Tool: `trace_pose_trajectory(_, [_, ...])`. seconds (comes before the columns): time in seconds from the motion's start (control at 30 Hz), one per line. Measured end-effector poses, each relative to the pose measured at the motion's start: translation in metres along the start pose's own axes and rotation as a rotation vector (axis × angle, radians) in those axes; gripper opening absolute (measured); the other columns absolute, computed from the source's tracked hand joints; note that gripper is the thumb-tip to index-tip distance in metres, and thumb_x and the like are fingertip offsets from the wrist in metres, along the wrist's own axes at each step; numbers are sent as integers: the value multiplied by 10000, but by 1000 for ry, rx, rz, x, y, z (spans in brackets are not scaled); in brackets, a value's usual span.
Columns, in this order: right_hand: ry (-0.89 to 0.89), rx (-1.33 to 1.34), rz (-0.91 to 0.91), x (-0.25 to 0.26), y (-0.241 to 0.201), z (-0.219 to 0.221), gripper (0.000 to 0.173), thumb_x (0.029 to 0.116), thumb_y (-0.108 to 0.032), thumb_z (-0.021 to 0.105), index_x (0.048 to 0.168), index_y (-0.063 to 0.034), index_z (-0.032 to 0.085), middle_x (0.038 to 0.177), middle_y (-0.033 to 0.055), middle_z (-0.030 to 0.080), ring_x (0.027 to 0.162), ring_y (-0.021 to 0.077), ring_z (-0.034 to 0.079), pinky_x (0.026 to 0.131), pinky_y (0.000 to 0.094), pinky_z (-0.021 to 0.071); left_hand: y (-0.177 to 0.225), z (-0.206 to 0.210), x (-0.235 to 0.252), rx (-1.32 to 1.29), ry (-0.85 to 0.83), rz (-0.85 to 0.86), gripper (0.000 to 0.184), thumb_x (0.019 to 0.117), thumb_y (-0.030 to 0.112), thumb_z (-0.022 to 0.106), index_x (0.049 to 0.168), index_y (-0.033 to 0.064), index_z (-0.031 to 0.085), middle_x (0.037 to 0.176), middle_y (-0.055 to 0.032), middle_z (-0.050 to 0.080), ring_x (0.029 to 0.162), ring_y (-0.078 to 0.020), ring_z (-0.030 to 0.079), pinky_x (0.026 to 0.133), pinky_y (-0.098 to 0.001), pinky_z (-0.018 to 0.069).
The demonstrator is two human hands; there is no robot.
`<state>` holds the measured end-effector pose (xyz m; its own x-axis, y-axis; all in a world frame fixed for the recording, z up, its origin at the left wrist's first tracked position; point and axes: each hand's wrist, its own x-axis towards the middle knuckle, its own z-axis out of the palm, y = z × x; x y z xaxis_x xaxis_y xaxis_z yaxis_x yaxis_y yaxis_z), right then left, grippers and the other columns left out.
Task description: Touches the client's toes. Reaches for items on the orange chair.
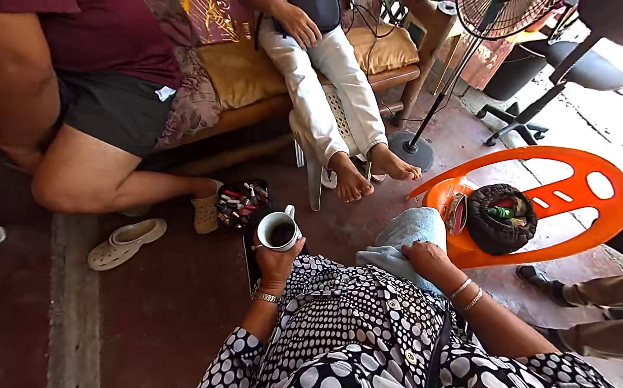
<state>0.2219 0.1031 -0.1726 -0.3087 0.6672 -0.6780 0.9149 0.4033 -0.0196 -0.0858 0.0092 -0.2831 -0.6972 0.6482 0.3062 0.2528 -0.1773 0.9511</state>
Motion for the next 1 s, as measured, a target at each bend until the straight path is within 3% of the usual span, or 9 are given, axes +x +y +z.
trace_pose_trajectory(0.1, [83, 167, -53, -3, 16, -22, 284, 1024, -42, 506, 1272, 49, 610, 1173, 347, 651, 1145, 545, 614, 947, 716, 453, 0, -1, 1, -27, 4, 2, 1113, 583, 267, 934, 1375, -230, 329, 1298, -272, 581, 1204, -146, 612, 1066, -245, 470])
trace_pose_trajectory(0.27, [223, 442, -11, -7, 34, -20, 286, 1037, -40, 498, 1272, 86, 601, 1130, 314, 671, 1102, 464, 648, 982, 625, 461, 4, -3, 1, -43, -8, -17, 1127, 585, 255, 937, 1394, -223, 313, 1313, -271, 573, 1221, -149, 604, 1072, -250, 469])
trace_pose_trajectory(0.4, [157, 239, 109, -20, 22, -10, 318, 1056, -113, 472, 1320, 13, 597, 1190, 310, 663, 1159, 492, 628, 952, 664, 460, 20, -6, 3, -82, -30, 0, 1060, 611, 247, 939, 1380, -188, 354, 1282, -219, 606, 1190, -136, 628, 1060, -281, 504])
trace_pose_trajectory(0.53, [371, 80, -25, -45, 14, 2, 249, 1000, -69, 564, 1157, 25, 734, 1087, 342, 694, 1110, 575, 624, 895, 746, 448, 62, -14, 2, -57, -97, 108, 968, 648, 251, 944, 1375, -121, 425, 1273, -141, 643, 1193, -112, 634, 1058, -308, 522])
trace_pose_trajectory(0.67, [-79, -40, 120, -59, 2, 3, 316, 1060, -168, 507, 1280, 0, 659, 1193, 333, 669, 1162, 555, 613, 941, 719, 453, 122, -18, 8, -156, -212, 242, 886, 675, 238, 944, 1371, -35, 469, 1286, -51, 643, 1207, -90, 621, 1066, -311, 531])
trace_pose_trajectory(0.73, [-185, -6, 92, -60, 13, 6, 318, 1072, -202, 497, 1268, -8, 655, 1177, 303, 686, 1151, 513, 637, 952, 698, 460, 151, -24, 11, -161, -290, 317, 856, 698, 276, 937, 1379, 24, 483, 1303, -4, 629, 1222, -68, 602, 1078, -296, 518])
trace_pose_trajectory(0.83, [-182, 167, 37, -62, 44, 11, 285, 1057, -132, 524, 1223, 39, 680, 1121, 298, 701, 1108, 485, 658, 983, 674, 462, 190, -38, 16, -106, -401, 450, 827, 730, 323, 921, 1385, 41, 503, 1342, -52, 610, 1272, -110, 570, 1107, -312, 484])
trace_pose_trajectory(0.93, [-106, 353, 105, -62, 73, 17, 266, 1056, -45, 500, 1237, 73, 655, 1083, 280, 707, 1013, 428, 696, 956, 592, 513, 224, -51, 22, -87, -485, 548, 762, 804, 396, 843, 1394, 59, 497, 1368, -112, 593, 1335, -165, 526, 1151, -346, 428])
trace_pose_trajectory(1.0, [19, 357, 152, -68, 80, 11, 288, 1048, -22, 489, 1268, 69, 650, 1128, 309, 693, 1072, 480, 664, 990, 648, 461, 245, -56, 25, -43, -501, 628, 714, 849, 448, 783, 1378, 63, 498, 1363, -127, 607, 1342, -190, 531, 1159, -370, 424])
